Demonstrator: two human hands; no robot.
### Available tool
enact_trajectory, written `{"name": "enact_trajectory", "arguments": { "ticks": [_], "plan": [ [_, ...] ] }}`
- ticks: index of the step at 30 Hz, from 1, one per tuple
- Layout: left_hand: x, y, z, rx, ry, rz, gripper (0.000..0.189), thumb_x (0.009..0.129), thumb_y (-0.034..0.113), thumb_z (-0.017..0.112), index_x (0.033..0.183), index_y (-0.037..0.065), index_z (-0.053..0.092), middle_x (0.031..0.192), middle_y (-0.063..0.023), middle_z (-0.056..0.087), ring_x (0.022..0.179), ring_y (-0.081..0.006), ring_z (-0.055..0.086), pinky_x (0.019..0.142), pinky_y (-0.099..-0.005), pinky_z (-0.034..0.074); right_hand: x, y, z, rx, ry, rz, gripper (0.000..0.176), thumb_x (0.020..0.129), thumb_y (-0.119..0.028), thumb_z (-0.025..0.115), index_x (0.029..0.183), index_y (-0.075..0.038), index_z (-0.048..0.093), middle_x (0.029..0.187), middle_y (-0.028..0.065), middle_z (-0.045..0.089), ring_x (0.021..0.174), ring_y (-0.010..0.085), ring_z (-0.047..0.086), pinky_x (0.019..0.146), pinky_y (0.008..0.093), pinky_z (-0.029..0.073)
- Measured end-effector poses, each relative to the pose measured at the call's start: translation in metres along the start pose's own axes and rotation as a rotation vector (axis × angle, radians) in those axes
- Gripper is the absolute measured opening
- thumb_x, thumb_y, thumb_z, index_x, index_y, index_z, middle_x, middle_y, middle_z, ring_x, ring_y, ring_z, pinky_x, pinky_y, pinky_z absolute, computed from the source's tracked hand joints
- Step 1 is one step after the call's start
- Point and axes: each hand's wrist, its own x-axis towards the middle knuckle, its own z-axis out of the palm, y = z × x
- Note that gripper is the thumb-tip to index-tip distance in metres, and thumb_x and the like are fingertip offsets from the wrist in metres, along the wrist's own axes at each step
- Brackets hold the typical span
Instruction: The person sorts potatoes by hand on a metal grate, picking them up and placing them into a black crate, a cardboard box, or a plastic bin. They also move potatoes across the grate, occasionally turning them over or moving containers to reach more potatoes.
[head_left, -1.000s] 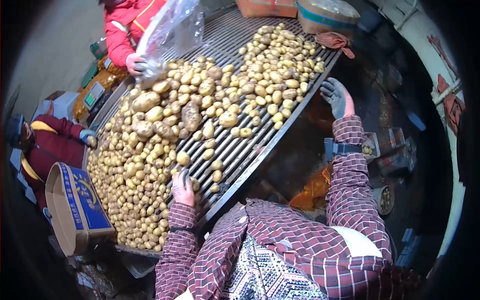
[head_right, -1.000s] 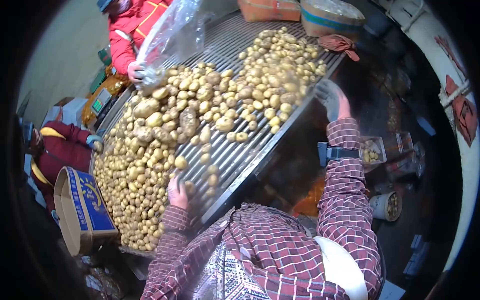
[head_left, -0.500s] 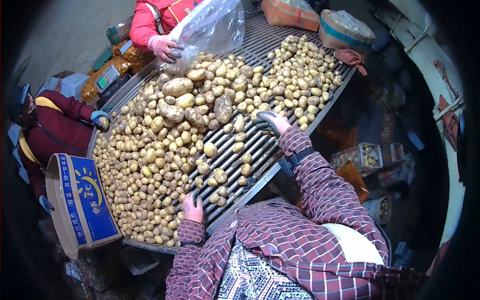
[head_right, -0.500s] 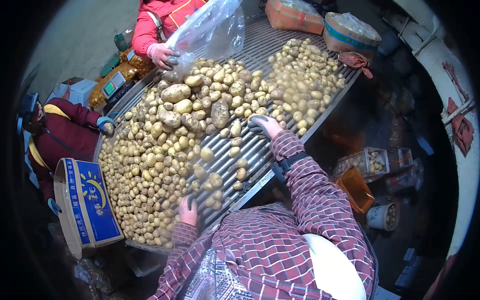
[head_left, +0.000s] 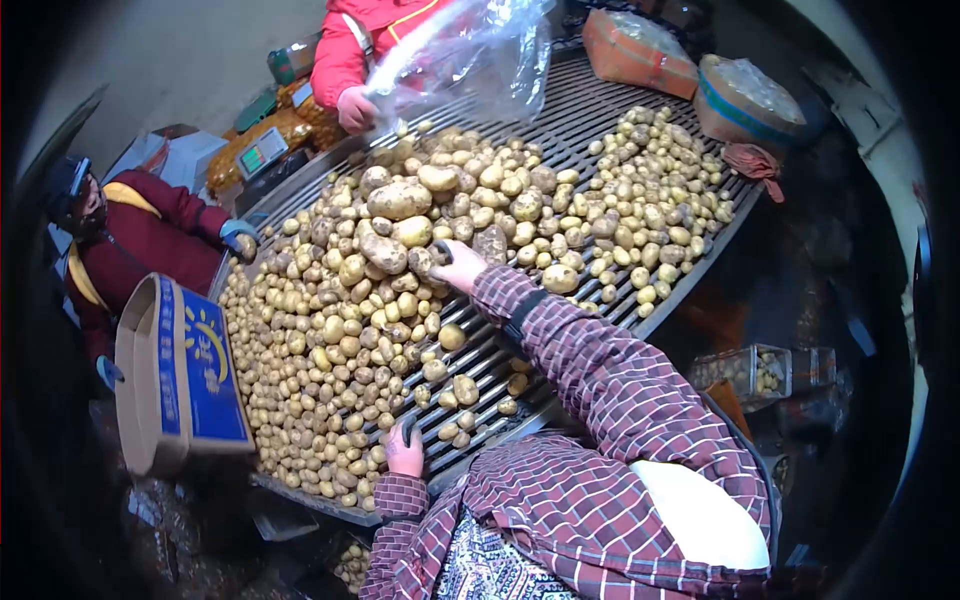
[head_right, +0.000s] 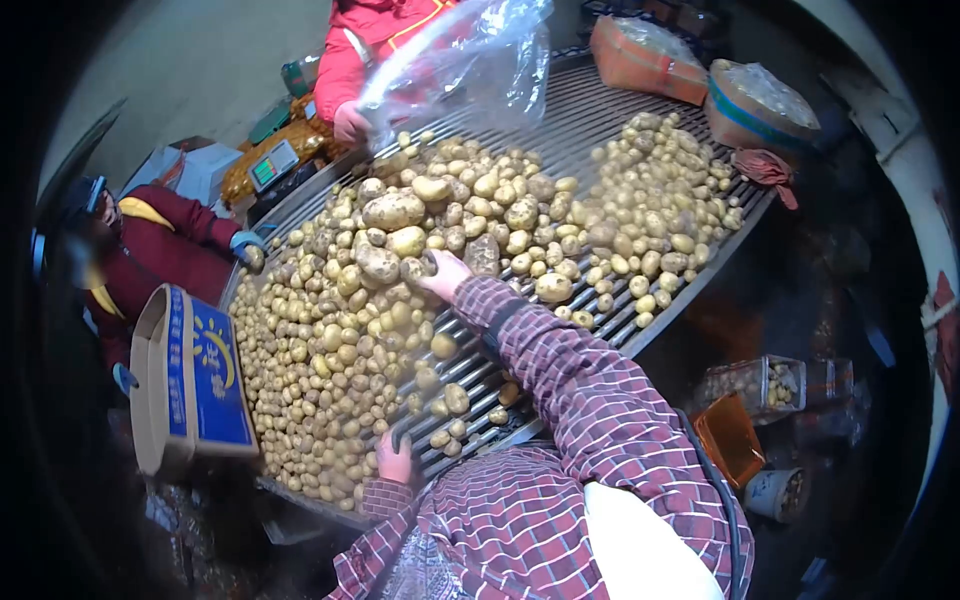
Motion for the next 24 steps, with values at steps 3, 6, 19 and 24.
{"name": "enact_trajectory", "arguments": {
  "ticks": [3, 6, 19, 24],
  "plan": [
    [-0.005, 0.01, 0.008, -0.128, -0.007, -0.166, 0.027, 0.086, 0.014, 0.062, 0.109, 0.001, 0.063, 0.106, -0.0161, 0.065, 0.1, -0.0309, 0.061, 0.09, -0.0374, 0.046, 0.024, -0.005, 0.026, -0.28, -0.106, 0.027, 0.082, 0.074, -0.039, 0.073, 0.14, -0.008, 0.036, 0.133, 0.0194, 0.046, 0.125, 0.0352, 0.045, 0.103, 0.0435, 0.038],
    [-0.007, 0.027, 0.018, -0.245, -0.007, -0.271, 0.027, 0.089, 0.012, 0.059, 0.112, -0.001, 0.061, 0.108, -0.0136, 0.066, 0.101, -0.0246, 0.062, 0.091, -0.034, 0.046, 0.022, -0.005, 0.027, -0.427, -0.146, -0.013, 0.08, 0.073, -0.037, 0.072, 0.139, -0.007, 0.037, 0.126, 0.0183, 0.05, 0.121, 0.0362, 0.046, 0.102, 0.0442, 0.038],
    [0.043, 0.076, 0.08, -1.61, -0.33, -0.725, 0.053, 0.094, 0.05, 0.047, 0.134, 0.015, 0.045, 0.122, -0.0077, 0.057, 0.11, -0.0315, 0.056, 0.089, -0.049, 0.047, -0.053, 0.041, -0.014, -0.043, -0.637, -0.357, 0.059, 0.081, -0.047, 0.061, 0.125, -0.008, 0.053, 0.118, 0.0194, 0.059, 0.107, 0.0342, 0.057, 0.094, 0.0432, 0.044],
    [0.021, 0.091, 0.098, -1.647, -0.247, -0.828, 0.046, 0.096, 0.037, 0.051, 0.13, 0.008, 0.046, 0.117, -0.0127, 0.058, 0.105, -0.033, 0.058, 0.091, -0.0458, 0.046, 0.008, 0.1, -0.082, -0.923, -0.155, -0.869, 0.038, 0.079, -0.026, 0.061, 0.115, -0.017, 0.058, 0.118, 0.0046, 0.053, 0.122, 0.0253, 0.045, 0.101, 0.0579, 0.033]
  ]
}}
